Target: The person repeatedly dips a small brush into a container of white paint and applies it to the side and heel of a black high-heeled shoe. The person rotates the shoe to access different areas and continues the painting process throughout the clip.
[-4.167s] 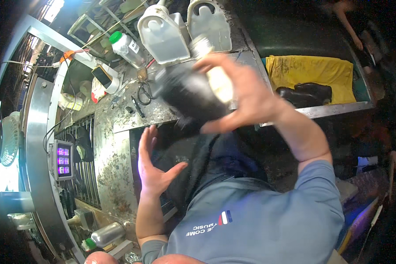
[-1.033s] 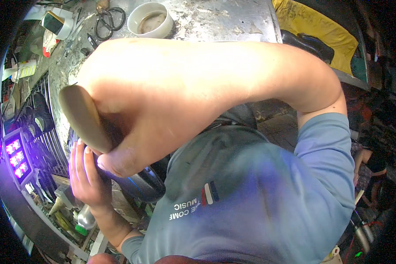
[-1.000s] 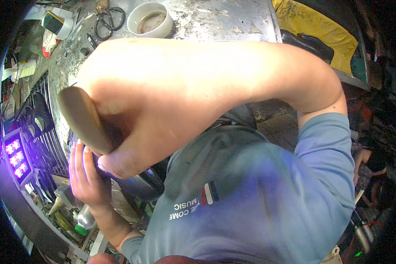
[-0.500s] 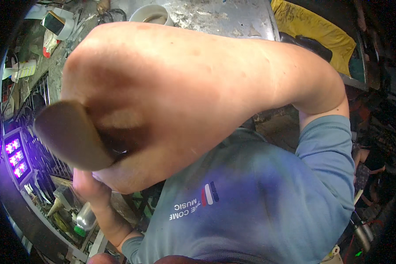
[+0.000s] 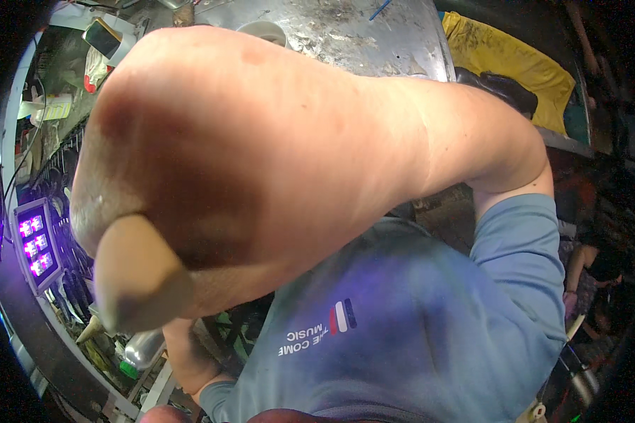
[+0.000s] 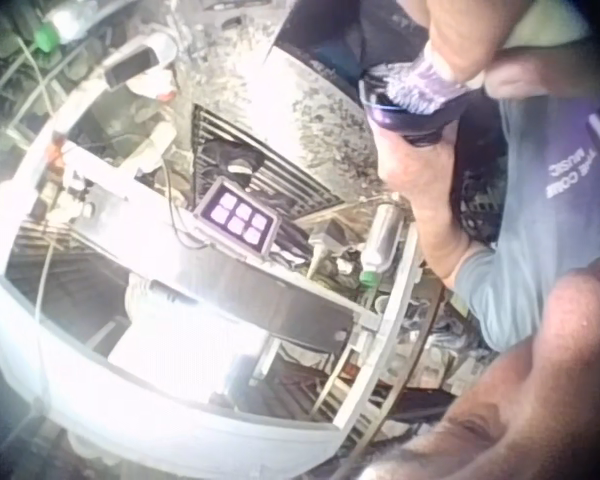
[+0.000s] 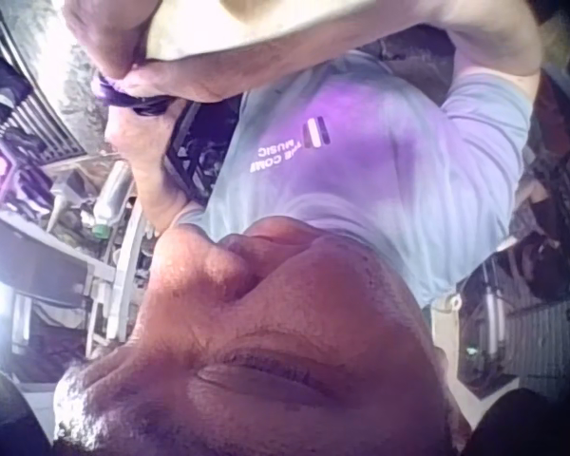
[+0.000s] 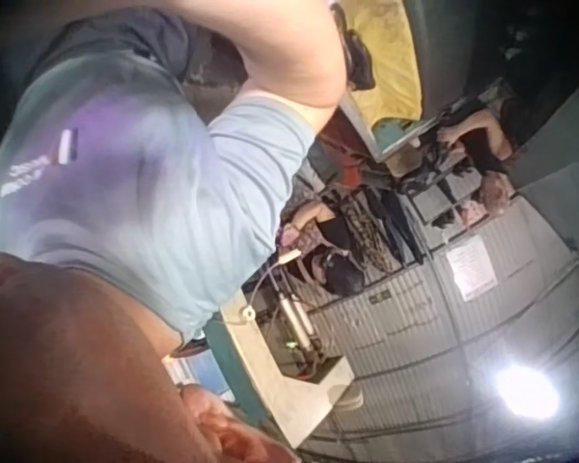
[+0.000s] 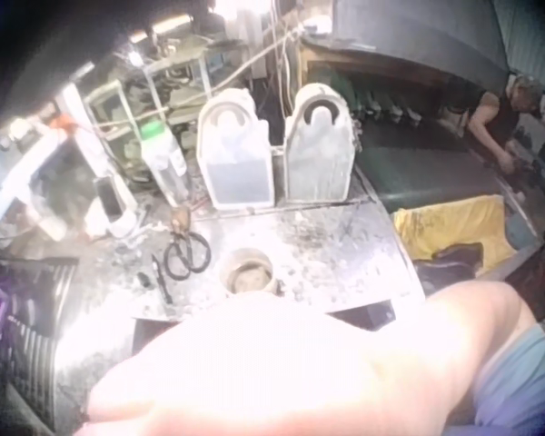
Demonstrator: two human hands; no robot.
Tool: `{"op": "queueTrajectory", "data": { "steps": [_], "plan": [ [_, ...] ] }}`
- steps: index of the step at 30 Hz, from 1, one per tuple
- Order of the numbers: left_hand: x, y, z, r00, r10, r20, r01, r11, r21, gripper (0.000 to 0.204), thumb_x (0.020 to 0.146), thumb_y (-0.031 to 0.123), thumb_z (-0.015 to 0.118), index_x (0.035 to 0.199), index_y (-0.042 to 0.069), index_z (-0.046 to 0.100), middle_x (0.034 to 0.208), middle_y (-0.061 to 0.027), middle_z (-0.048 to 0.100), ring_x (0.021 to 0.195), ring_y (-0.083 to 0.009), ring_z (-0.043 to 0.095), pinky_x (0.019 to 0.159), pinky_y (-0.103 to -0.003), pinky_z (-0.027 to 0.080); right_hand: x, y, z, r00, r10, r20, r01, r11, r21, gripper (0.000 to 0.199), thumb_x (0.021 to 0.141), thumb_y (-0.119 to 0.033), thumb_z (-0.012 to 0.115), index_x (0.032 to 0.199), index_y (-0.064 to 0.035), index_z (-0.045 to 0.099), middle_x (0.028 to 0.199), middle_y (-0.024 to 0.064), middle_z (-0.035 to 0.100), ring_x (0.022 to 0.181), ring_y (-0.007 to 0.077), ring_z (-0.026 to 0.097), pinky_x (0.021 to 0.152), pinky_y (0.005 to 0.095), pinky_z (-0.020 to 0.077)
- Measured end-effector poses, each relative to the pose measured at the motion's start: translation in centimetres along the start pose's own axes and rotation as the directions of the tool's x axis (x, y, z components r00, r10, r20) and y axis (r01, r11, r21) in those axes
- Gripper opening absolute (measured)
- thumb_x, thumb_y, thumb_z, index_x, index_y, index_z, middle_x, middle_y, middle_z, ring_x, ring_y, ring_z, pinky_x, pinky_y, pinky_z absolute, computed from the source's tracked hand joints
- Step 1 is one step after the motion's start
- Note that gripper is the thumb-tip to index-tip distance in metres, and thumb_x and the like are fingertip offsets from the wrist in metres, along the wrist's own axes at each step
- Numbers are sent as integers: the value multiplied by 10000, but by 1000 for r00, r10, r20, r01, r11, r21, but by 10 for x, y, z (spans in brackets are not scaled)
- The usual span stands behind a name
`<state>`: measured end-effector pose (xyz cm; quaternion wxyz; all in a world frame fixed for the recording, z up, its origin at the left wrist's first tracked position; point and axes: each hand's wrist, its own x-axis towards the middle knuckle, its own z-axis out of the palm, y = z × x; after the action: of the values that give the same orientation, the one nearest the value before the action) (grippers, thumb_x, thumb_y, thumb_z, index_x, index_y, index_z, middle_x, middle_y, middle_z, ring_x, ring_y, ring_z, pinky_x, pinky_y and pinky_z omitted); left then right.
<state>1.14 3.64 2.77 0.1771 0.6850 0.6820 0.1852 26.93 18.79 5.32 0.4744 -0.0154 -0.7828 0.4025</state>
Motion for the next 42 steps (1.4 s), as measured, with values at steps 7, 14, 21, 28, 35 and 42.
{"op": "queueTrajectory", "data": {
  "steps": [7, 14, 21, 28, 35, 42],
  "plan": [
    [-9, -12, 0, 964, -126, 233, 183, 953, -242, 521, 669, 272, 907, 1082, 40, 691, 993, -114, 738, 901, -235, 726, 801, -350, 550, 12, 9, 7, 998, -51, -34, 51, 999, -10, 122, 681, -173, 722, 704, -79, 649, 649, 96, 609, 634, 318, 621, 584, 398, 502],
    [-10, -17, 3, 912, -185, 366, 385, 691, -612, 765, 598, 213, 962, 1218, -28, 585, 1098, -100, 702, 979, -162, 679, 870, -334, 543, 17, 18, 17, 993, -99, -58, 99, 995, 8, 128, 665, -193, 715, 685, -91, 642, 642, 95, 602, 645, 325, 618, 594, 407, 501],
    [-2, -10, 0, 899, -187, 396, 433, 511, -742, 812, 619, 212, 949, 1278, -33, 543, 1130, -95, 682, 1017, -174, 661, 921, -321, 521, 9, 15, 23, 1000, -18, -14, 16, 988, -155, 135, 705, -228, 689, 686, -107, 633, 650, 82, 610, 646, 323, 629, 571, 423, 504],
    [-6, -19, 6, 874, -209, 439, 486, 355, -799, 819, 697, 371, 899, 1298, -49, 534, 1183, -113, 664, 1083, -196, 645, 978, -343, 491, 3, 22, 25, 997, -31, 74, 42, 988, -146, 97, 768, -149, 727, 779, -71, 671, 678, 73, 619, 588, 265, 629, 516, 362, 512],
    [-6, -15, 9, 866, -186, 465, 500, 282, -819, 842, 767, 485, 817, 1328, -61, 508, 1225, -133, 640, 1106, -225, 638, 975, -359, 492, -2, 22, 30, 996, -37, 82, 50, 987, -153, 69, 779, -99, 750, 810, -71, 695, 687, 62, 624, 562, 233, 629, 499, 328, 517],
    [-12, -26, 17, 858, -237, 455, 496, 159, -853, 815, 814, 432, 790, 1367, -72, 465, 1229, -157, 637, 1098, -246, 654, 982, -380, 514, -7, 20, 30, 994, 32, 106, -23, 996, -91, 78, 793, -111, 760, 846, -70, 722, 697, 65, 642, 585, 237, 648, 517, 329, 527]
  ]
}}
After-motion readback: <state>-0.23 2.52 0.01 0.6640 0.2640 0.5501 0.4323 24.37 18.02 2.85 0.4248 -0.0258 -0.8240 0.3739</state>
